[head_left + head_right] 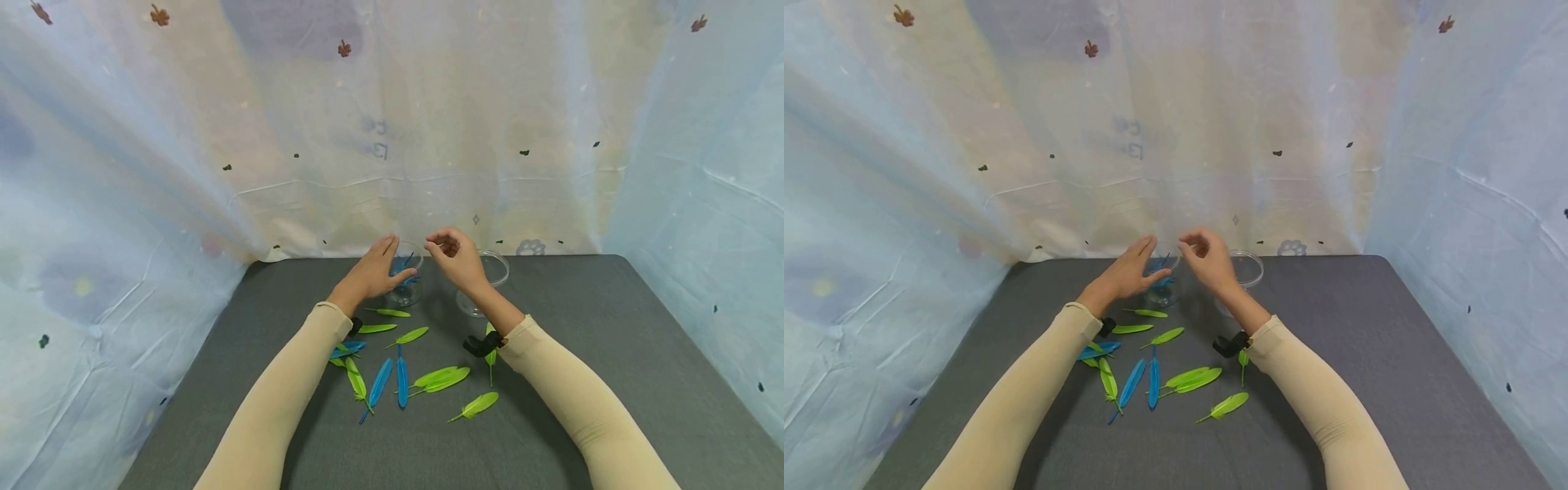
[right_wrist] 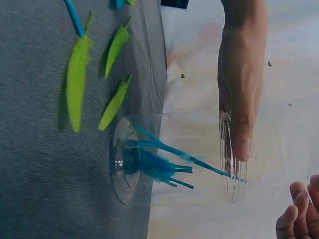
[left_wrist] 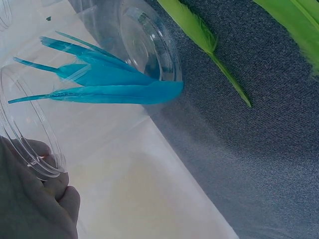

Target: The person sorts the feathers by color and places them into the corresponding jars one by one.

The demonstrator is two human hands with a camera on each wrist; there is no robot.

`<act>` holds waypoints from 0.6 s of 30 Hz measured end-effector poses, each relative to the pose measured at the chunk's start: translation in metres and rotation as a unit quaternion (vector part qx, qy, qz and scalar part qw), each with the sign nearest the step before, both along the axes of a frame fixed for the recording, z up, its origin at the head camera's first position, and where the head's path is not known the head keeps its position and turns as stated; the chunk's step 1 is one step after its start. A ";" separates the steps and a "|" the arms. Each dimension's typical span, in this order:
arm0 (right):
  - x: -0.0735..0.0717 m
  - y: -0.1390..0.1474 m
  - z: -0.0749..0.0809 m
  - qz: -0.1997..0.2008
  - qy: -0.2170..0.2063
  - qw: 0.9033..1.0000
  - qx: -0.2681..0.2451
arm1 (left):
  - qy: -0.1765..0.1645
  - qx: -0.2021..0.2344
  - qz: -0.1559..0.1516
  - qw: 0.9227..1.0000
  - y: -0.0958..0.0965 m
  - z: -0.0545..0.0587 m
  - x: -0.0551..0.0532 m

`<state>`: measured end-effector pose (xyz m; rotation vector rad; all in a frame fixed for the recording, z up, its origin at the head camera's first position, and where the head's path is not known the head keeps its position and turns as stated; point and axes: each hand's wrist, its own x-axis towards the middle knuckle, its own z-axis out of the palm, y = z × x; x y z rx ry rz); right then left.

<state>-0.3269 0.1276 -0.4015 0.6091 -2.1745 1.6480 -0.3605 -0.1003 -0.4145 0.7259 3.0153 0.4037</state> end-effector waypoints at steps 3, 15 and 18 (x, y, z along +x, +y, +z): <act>0.010 0.004 -0.003 0.013 0.007 1.000 -0.007 | 0.000 -0.001 0.002 1.000 0.000 0.000 0.000; 0.053 0.011 -0.024 0.047 0.017 0.998 0.023 | 0.006 0.002 0.001 1.000 -0.001 0.000 0.002; 0.061 0.012 -0.034 0.068 0.017 0.997 0.041 | 0.008 0.006 0.000 1.000 0.000 -0.001 0.001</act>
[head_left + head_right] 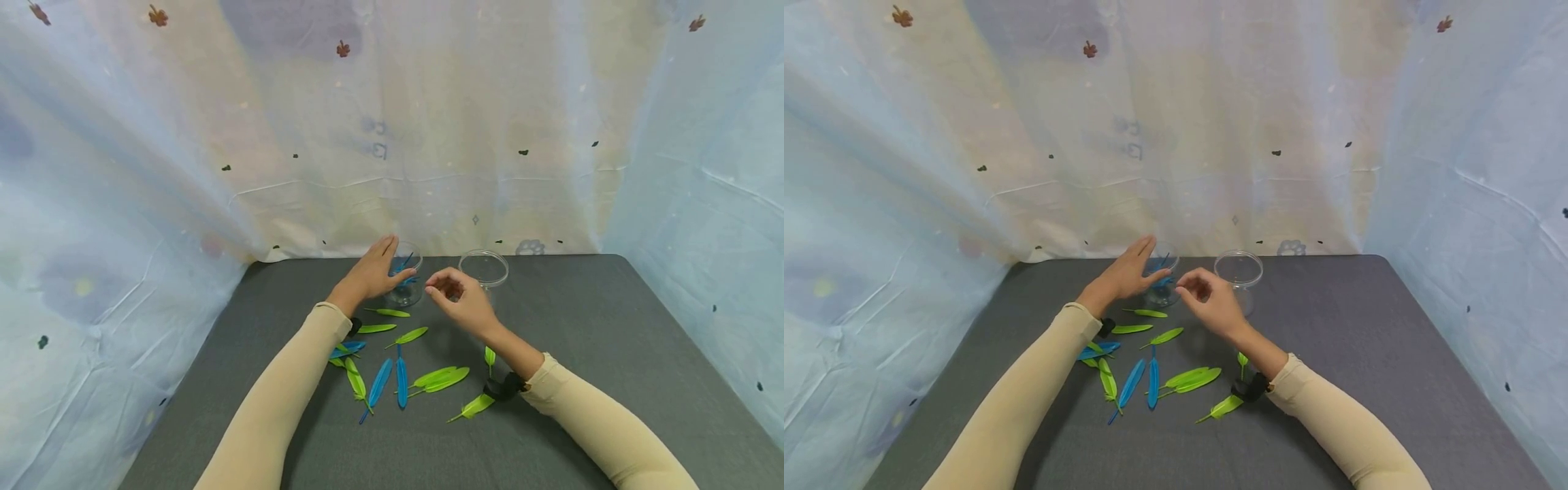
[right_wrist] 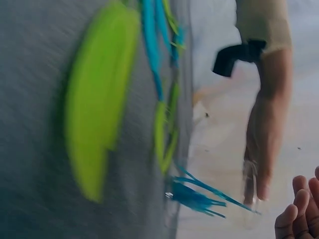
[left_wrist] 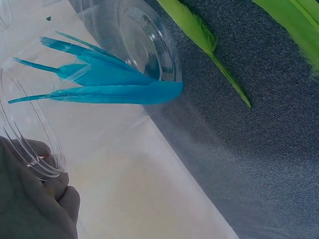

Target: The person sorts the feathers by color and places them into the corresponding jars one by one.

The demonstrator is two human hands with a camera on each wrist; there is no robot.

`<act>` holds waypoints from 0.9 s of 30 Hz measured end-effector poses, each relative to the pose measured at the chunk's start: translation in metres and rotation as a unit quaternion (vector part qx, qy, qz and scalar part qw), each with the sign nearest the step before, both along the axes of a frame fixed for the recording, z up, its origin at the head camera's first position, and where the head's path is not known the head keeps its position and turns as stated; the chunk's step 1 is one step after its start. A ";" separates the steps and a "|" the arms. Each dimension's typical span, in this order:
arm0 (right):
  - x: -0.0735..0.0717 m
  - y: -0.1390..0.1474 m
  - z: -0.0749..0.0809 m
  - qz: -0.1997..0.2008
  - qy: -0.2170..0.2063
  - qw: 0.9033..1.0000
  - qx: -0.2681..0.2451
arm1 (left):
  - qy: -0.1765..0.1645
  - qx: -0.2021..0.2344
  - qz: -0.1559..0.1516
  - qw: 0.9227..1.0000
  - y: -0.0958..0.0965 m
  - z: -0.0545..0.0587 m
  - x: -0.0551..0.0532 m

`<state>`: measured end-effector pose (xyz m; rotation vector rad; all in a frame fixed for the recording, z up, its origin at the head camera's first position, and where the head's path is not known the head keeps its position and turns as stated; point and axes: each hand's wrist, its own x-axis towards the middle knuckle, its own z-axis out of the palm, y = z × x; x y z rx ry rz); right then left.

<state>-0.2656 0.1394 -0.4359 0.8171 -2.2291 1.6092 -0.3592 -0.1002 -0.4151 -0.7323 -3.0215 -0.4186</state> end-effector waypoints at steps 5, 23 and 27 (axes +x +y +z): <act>0.014 -0.004 -0.013 0.039 -0.015 0.999 0.026 | -0.002 0.002 0.002 1.000 -0.001 0.001 0.001; 0.035 -0.019 -0.032 0.096 -0.080 0.974 0.189 | -0.015 0.003 0.002 1.000 -0.001 0.003 0.004; 0.035 -0.024 -0.034 0.103 -0.088 0.967 0.218 | -0.016 0.004 0.003 1.000 -0.001 0.003 0.005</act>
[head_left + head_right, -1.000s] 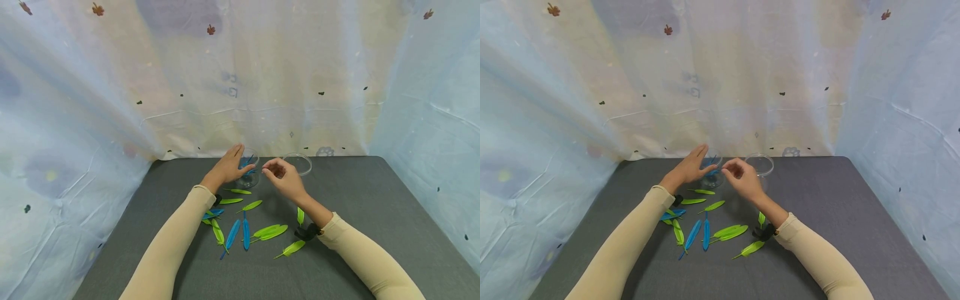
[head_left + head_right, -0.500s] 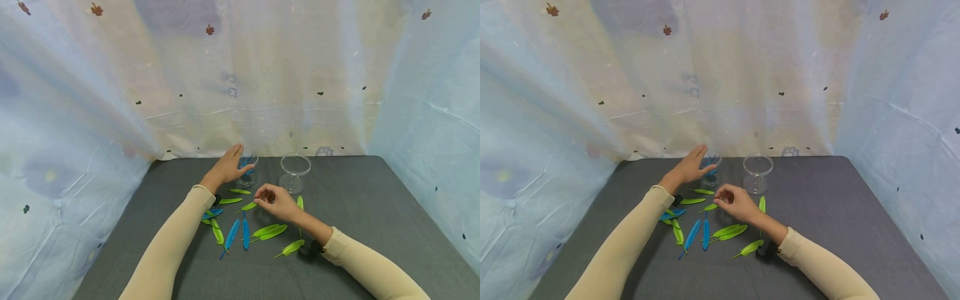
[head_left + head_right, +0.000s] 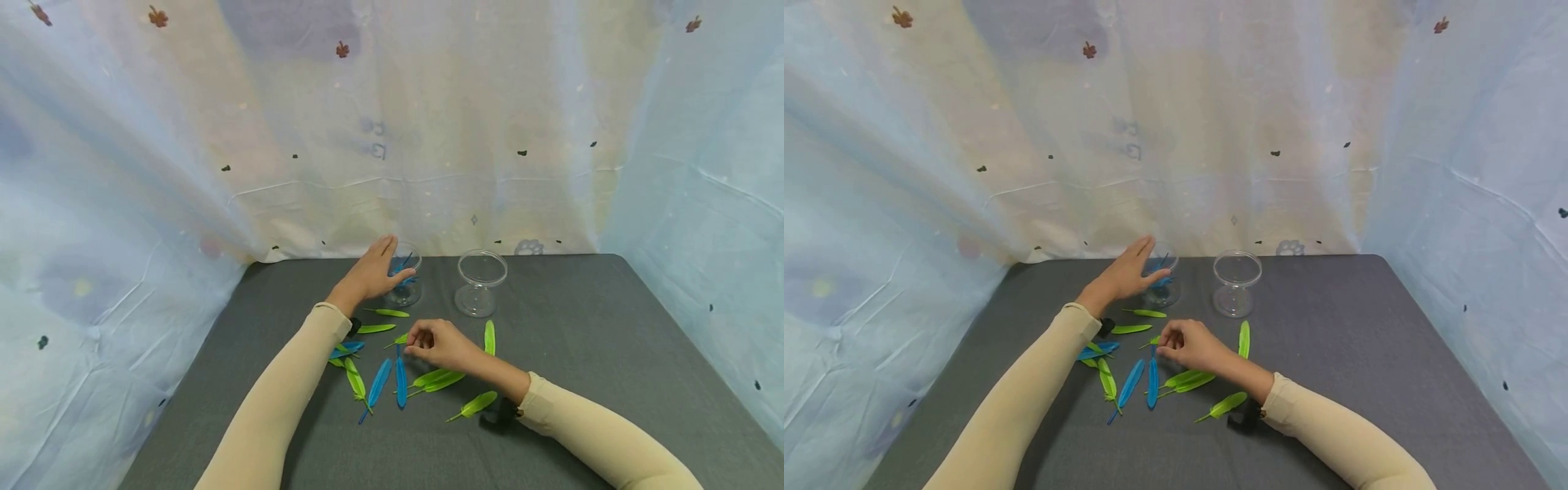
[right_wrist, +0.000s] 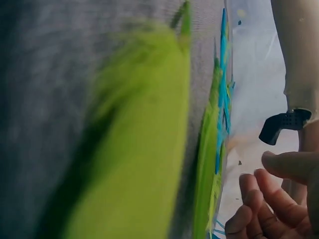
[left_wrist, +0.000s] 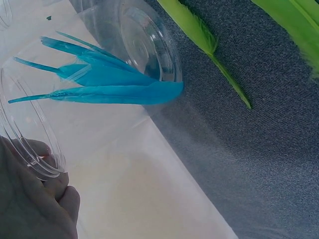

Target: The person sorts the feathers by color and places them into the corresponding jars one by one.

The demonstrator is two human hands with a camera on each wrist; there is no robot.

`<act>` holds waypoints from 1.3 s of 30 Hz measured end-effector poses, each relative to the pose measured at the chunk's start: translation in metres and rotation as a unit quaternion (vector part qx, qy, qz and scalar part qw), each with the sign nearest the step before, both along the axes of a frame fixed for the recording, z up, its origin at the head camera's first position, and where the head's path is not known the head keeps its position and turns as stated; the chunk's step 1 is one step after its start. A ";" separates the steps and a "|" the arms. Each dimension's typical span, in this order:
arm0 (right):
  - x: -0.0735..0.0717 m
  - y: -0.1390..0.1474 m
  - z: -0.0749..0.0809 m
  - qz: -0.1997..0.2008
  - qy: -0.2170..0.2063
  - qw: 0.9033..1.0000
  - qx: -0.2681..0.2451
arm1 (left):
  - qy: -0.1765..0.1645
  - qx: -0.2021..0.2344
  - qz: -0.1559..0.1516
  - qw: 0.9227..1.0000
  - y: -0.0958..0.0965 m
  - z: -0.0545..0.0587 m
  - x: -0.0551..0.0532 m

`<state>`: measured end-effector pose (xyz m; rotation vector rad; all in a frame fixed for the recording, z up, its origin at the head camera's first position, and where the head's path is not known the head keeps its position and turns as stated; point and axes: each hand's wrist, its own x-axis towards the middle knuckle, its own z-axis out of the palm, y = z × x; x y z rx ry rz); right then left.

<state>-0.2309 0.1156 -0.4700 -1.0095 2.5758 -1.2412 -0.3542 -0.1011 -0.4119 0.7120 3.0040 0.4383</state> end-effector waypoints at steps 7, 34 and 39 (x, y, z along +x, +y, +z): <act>-0.001 -0.008 0.002 0.012 -0.039 0.999 0.025 | -0.002 -0.001 0.000 1.000 0.000 0.000 -0.001; -0.016 -0.027 -0.001 -0.012 -0.041 0.995 0.091 | 0.002 0.004 -0.010 1.000 -0.002 0.001 0.000; -0.017 -0.029 -0.003 -0.016 -0.035 0.994 0.099 | 0.004 0.000 -0.009 1.000 -0.002 0.001 0.000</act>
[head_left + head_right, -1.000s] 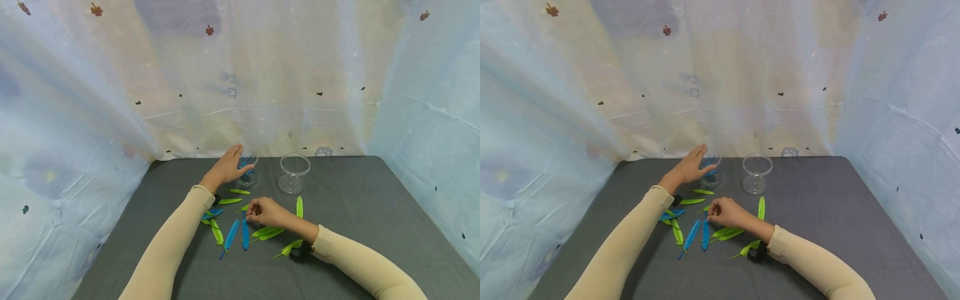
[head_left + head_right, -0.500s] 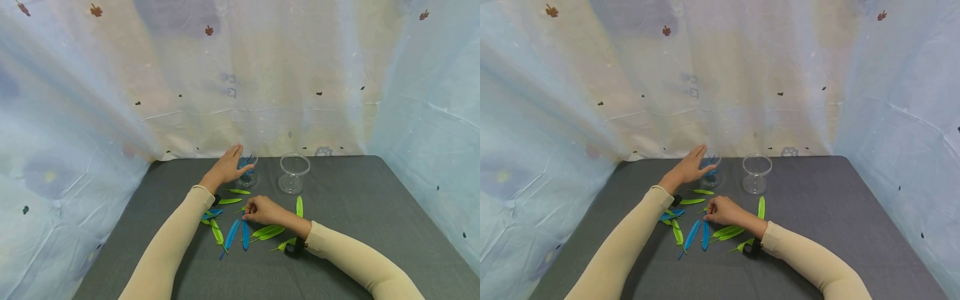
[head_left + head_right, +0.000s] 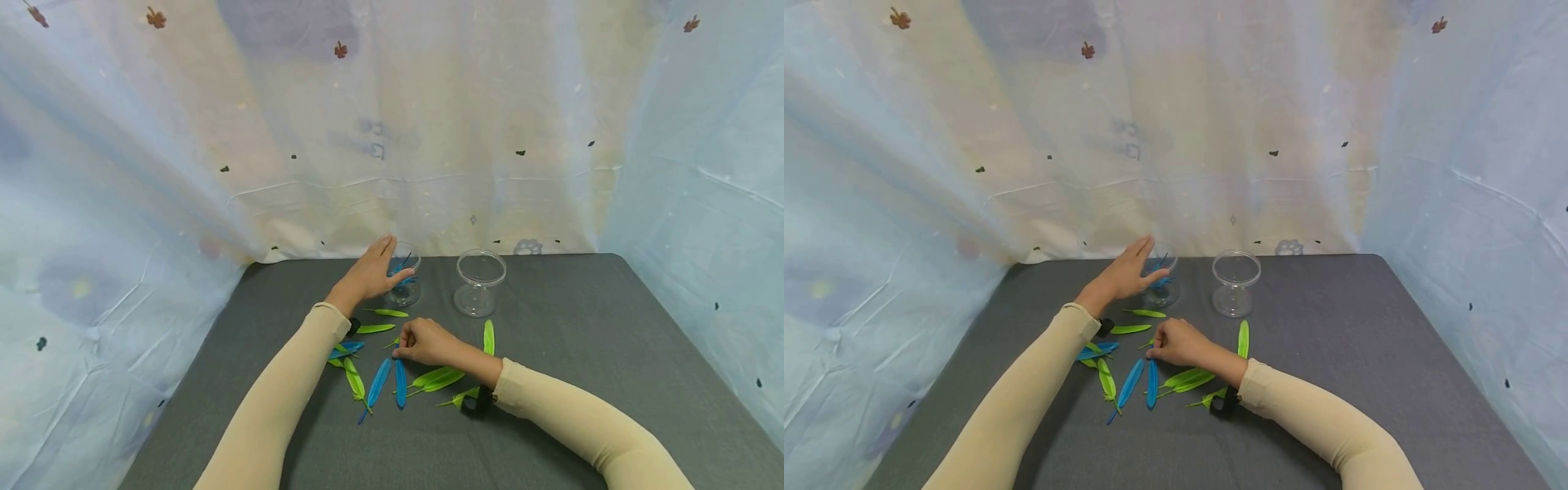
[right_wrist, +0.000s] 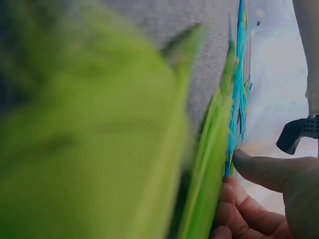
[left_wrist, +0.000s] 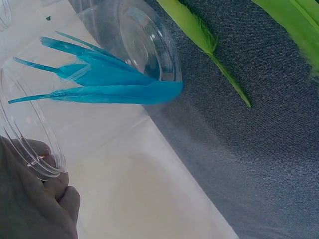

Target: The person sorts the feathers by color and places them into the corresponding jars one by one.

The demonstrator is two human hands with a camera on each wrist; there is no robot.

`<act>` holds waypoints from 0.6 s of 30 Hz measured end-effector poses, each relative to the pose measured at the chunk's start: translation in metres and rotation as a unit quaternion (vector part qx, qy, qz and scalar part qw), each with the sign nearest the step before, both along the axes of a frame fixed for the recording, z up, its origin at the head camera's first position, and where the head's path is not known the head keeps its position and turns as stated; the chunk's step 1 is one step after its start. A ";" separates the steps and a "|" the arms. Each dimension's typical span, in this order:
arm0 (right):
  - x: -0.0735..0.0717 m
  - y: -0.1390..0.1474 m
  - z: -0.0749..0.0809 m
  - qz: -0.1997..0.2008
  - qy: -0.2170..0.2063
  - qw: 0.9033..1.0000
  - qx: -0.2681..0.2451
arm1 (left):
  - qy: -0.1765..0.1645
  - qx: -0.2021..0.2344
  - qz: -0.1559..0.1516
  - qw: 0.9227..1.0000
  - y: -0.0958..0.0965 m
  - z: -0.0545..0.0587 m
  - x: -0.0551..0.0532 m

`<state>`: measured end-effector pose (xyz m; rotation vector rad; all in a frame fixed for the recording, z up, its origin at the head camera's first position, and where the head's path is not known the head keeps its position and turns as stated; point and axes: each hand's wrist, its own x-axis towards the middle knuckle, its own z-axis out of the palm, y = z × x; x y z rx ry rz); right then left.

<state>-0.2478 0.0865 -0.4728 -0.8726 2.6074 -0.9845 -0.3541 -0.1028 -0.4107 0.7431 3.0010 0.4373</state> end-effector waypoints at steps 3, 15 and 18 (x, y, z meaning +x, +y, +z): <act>0.000 -0.001 0.001 -0.003 -0.004 1.000 0.001 | 0.000 0.003 0.000 1.000 0.000 -0.001 0.000; 0.002 0.000 0.004 -0.002 -0.021 1.000 0.011 | -0.002 0.007 0.000 1.000 0.000 -0.001 0.001; 0.002 0.000 0.004 0.000 -0.014 1.000 0.014 | 0.002 0.008 0.000 1.000 0.000 -0.001 0.001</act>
